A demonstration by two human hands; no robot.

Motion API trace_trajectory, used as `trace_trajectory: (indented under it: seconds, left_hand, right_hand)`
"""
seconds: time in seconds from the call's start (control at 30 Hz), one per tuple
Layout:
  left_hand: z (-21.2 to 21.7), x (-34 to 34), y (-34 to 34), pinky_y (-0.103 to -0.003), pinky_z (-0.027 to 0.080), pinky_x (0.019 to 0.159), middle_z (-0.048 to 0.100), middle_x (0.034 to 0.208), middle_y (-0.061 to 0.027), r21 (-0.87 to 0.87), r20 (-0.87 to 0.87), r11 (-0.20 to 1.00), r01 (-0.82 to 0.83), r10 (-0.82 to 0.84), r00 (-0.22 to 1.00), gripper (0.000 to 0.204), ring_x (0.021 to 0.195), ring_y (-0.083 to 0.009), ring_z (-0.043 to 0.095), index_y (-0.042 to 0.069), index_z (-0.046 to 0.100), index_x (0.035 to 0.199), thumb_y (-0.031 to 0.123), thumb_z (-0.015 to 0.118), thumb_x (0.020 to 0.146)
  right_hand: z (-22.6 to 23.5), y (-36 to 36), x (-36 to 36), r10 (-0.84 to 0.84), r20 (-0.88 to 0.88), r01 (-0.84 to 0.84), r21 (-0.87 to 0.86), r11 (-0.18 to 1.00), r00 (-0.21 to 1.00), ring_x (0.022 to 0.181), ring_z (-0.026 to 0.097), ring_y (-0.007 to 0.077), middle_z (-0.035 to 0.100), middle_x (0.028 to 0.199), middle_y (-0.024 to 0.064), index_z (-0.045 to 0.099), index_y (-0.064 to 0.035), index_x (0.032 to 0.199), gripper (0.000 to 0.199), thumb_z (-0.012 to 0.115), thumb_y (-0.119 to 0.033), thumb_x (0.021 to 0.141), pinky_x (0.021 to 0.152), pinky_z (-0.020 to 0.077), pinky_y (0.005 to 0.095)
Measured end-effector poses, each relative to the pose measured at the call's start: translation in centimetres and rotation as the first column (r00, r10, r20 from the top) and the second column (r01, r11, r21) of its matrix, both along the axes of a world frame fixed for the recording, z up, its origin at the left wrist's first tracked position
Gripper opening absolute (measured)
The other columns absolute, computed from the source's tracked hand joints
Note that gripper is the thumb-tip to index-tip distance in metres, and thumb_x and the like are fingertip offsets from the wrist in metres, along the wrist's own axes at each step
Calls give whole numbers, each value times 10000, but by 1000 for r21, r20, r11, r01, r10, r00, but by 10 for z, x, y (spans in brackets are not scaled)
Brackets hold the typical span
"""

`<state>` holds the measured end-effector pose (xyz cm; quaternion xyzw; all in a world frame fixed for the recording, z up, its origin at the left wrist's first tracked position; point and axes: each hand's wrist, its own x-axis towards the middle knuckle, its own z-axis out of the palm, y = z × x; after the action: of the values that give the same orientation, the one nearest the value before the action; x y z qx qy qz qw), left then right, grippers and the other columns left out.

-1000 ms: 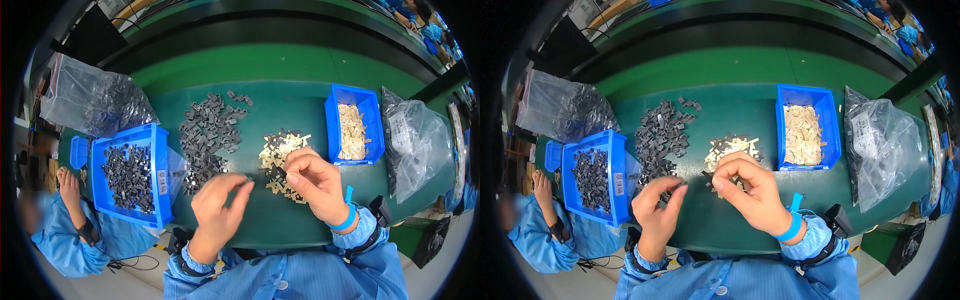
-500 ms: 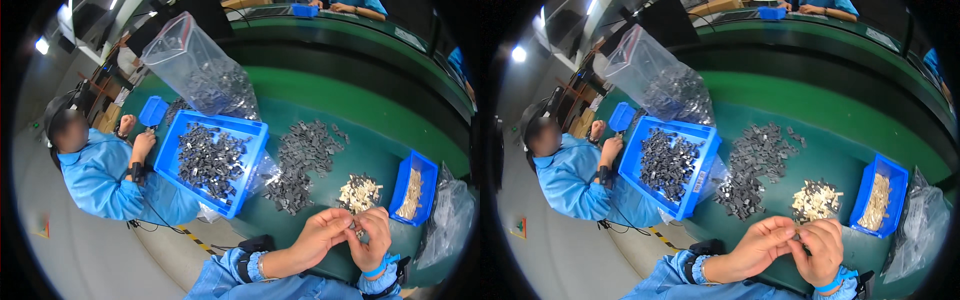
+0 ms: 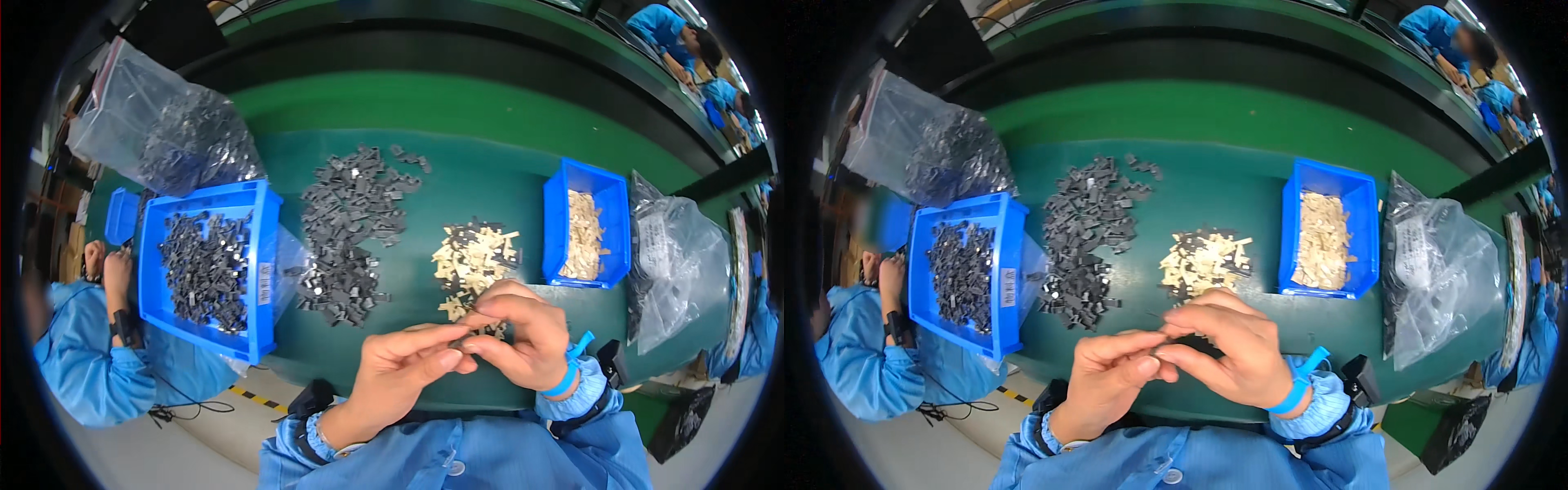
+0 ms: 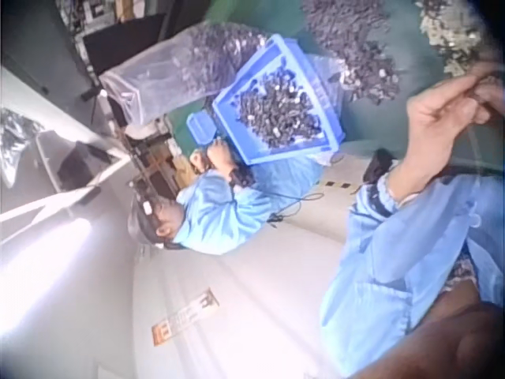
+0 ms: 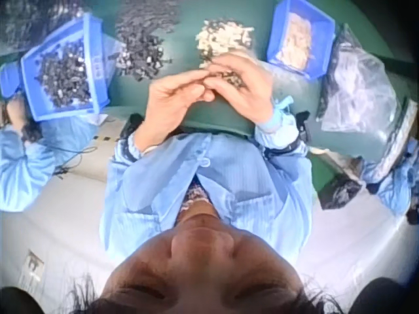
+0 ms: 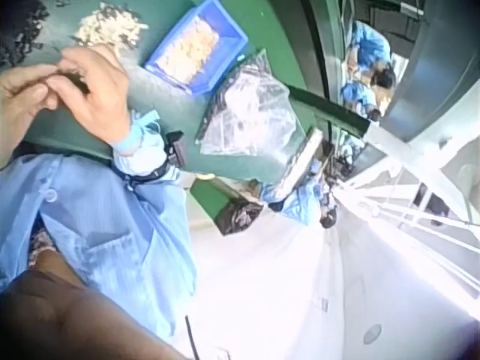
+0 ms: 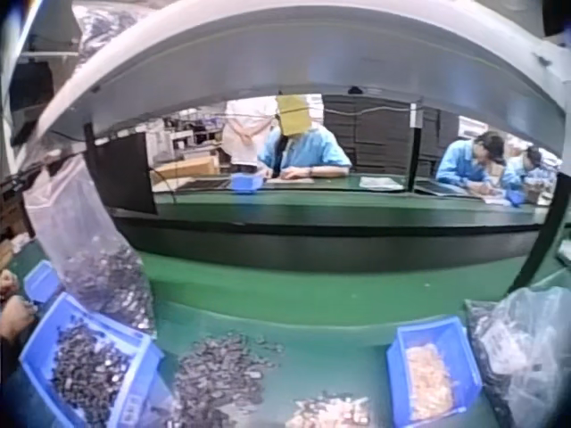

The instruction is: Sorting and assembling small black and tan plastic components on a workbench.

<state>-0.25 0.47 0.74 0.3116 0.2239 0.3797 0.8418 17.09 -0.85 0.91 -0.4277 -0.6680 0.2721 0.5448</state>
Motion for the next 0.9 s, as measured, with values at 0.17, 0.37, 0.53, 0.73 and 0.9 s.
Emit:
trace_trajectory:
  seconds: [0.17,0.37,0.53,0.73,0.9]
  left_hand:
    - [-5,8,-3,-290,515,773,597,1036,-181,78,-55,989,-127,132,990,242,881,-211,616,-32,591,1060,-54,556,821]
    - [-6,13,-8,-275,528,709,607,1008,-182,278,-202,934,-224,285,937,251,834,-228,636,-36,596,1047,-78,572,800]
    - [-8,16,-6,-287,533,717,606,1002,-187,354,-219,907,-227,316,923,246,828,-228,637,-44,598,1033,-90,572,793]
    - [-8,17,-5,-298,536,726,605,993,-190,369,-219,901,-228,323,921,245,820,-236,636,-47,599,1028,-93,575,789]
    - [-7,17,-6,-301,535,738,604,997,-191,361,-213,903,-231,321,923,241,828,-235,635,-47,602,1024,-92,576,789]
  right_hand:
    - [1,-10,-6,-60,-402,-30,-215,976,914,869,598,220,615,927,150,552,16,934,225,673,-32,750,769,475,315]
    - [-10,-13,-9,-48,-675,-225,-312,923,736,939,539,160,555,1078,175,547,29,895,65,550,26,830,807,448,305]
    - [-9,-13,-10,-73,-695,-233,-336,913,716,861,561,144,551,1040,162,541,39,883,52,546,33,831,734,493,271]
    - [-11,-11,-11,-68,-690,-238,-338,910,720,787,578,126,547,1012,159,535,47,866,38,543,45,829,682,519,246]
    - [-10,-11,-12,-70,-673,-223,-340,914,737,783,579,125,547,1007,158,536,47,862,39,549,47,824,678,518,241]
